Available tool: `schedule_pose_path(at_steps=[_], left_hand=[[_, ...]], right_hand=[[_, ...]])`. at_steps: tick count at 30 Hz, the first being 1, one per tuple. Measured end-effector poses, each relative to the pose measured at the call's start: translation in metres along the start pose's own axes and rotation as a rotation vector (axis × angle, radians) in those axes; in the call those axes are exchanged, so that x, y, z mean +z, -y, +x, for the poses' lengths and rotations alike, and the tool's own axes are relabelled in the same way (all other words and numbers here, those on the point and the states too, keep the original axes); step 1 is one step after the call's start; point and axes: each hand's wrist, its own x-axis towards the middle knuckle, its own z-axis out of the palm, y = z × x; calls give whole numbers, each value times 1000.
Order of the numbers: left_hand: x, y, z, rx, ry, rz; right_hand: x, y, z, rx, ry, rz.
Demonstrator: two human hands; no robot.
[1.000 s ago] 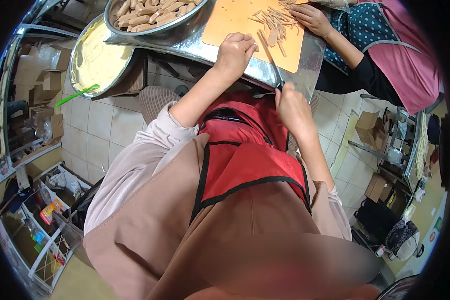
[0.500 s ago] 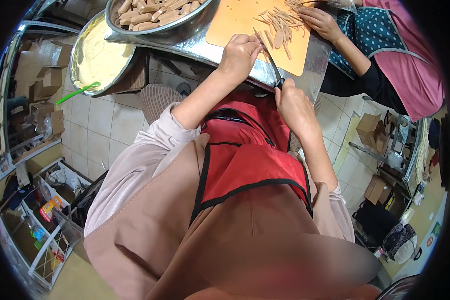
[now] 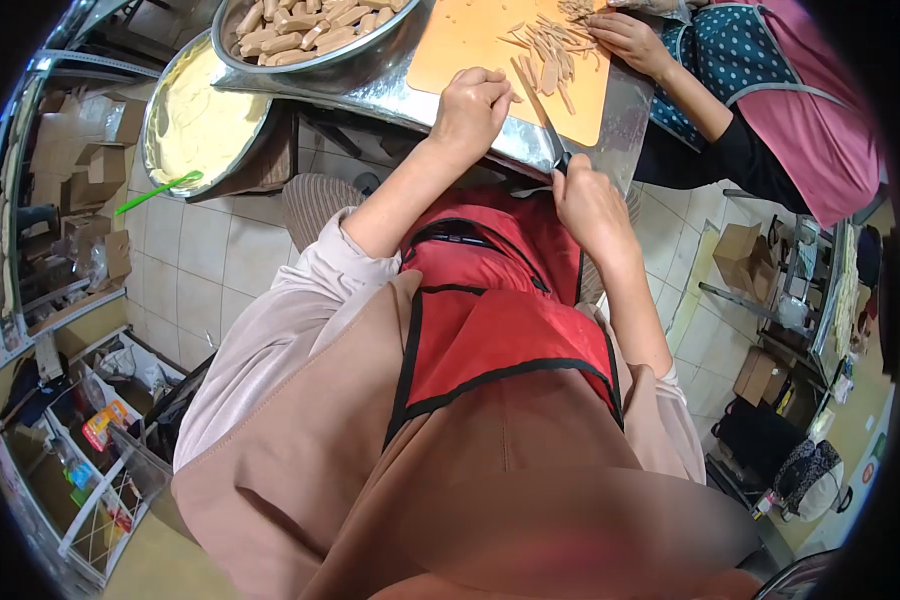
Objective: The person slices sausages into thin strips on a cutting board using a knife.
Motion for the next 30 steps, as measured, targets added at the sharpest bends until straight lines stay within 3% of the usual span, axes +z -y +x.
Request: schedule_pose_path(at_steps=[30], left_hand=[[0,-5,2,18,48,92]], right_hand=[[-1,2,28,-159,54,-34]])
